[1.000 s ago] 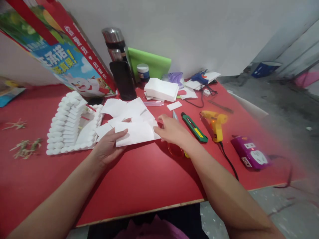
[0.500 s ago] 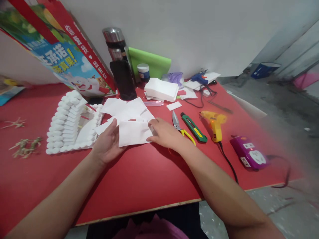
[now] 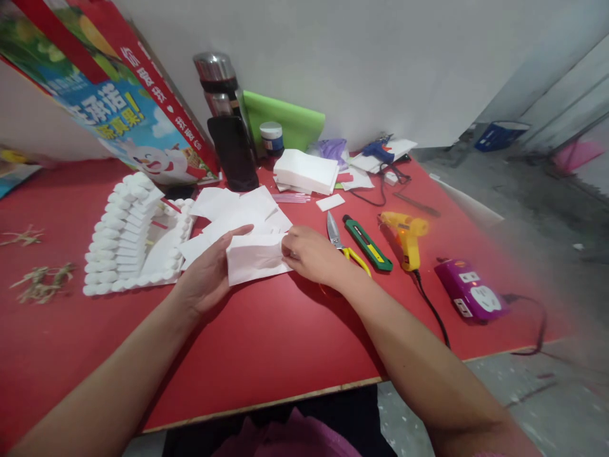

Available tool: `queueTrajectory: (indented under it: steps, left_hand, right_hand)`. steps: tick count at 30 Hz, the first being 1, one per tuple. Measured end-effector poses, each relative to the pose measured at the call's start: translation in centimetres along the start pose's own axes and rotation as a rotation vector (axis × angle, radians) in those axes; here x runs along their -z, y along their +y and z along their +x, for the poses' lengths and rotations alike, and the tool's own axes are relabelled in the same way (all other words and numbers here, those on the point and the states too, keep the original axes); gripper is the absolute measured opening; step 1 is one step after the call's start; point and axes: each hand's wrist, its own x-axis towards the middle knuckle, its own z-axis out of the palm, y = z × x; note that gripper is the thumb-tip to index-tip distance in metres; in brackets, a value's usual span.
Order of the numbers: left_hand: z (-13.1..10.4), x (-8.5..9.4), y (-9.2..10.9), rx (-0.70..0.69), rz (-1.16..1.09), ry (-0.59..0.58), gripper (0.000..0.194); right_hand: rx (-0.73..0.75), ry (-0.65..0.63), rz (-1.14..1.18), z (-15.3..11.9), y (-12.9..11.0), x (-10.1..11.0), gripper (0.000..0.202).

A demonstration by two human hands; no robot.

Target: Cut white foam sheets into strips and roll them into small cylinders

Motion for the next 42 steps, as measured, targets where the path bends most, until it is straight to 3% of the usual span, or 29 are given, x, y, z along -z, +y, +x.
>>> queueTrajectory:
  steps: [4, 7, 9, 11, 14, 16, 18, 21, 25, 28, 32, 35, 39, 42]
  left_hand:
    - [-0.1, -0.1, -0.2, -0.043, 0.081, 0.032, 0.054]
    - [-0.1, -0.1, -0.4, -0.082, 0.124, -0.016, 0.055]
    - [0.0, -0.1, -0.4, -0.174, 0.157, -0.015, 0.045]
    - [0.0, 0.0, -0.3, -0.3, 0.198, -0.022, 0.041]
    - [-0.3, 0.0, -0.3, -0.462, 0.237, -0.122, 0.063]
    - [-0.8, -0.1, -0.4, -0.462, 0.234, -0.163, 0.068]
    - [-1.2, -0.4, -0.5, -0.416, 0.235, -0.075, 0.054]
    - [-1.5, -0.8, -0.2, -0.443, 0.228, 0.172, 0.037]
    - [-1.3, -0.9, 0.7, -0.343, 0.081, 0.161, 0.052]
    - [-1.2, -0.4, 1.0, -0.244, 0.066, 0.093, 0.06]
    - [-1.2, 0.1, 0.9, -0.156, 0.109, 0.026, 0.055]
    - [-1.3, 0.2, 0.8, -0.123, 0.123, 0.03, 0.044]
    - [-1.3, 0.2, 0.8, -0.073, 0.128, 0.061, 0.033]
    - [-1.2, 0.4, 0.8, -0.102, 0.134, 0.07, 0.032]
  right_hand:
    - [0.066, 0.266, 0.411, -0.6, -0.1, 1.5, 0.012]
    - [-0.055, 0.475, 0.86, -0.8, -0.1, 2.6, 0.016]
    - [-0.157, 0.598, 1.109, -0.6, 0.1, 3.1, 0.021]
    - [-0.262, 0.642, 1.285, -0.2, 0.1, 3.1, 0.024]
    - [-0.377, 0.6, 1.43, 0.5, -0.3, 1.8, 0.023]
    - [-0.439, 0.541, 1.473, 0.8, -0.9, 0.4, 0.027]
    - [-0.506, 0.453, 1.487, 0.9, -1.6, -0.8, 0.031]
    - [-0.553, 0.362, 1.416, 0.8, -2.2, -1.5, 0.035]
    - [-0.589, 0.385, 1.406, 0.7, -1.9, -0.4, 0.036]
    - [-0.59, 0.27, 1.466, 0.6, -1.2, 0.3, 0.042]
    - [-0.585, 0.119, 1.46, 0.3, -0.7, 0.3, 0.036]
    - [-0.529, 0.136, 1.37, 0.1, -0.4, 0.2, 0.036]
    - [-0.406, 0.282, 1.163, -0.1, -0.2, 0.4, 0.037]
    - [-0.376, 0.199, 1.154, -0.2, 0.0, 0.6, 0.038]
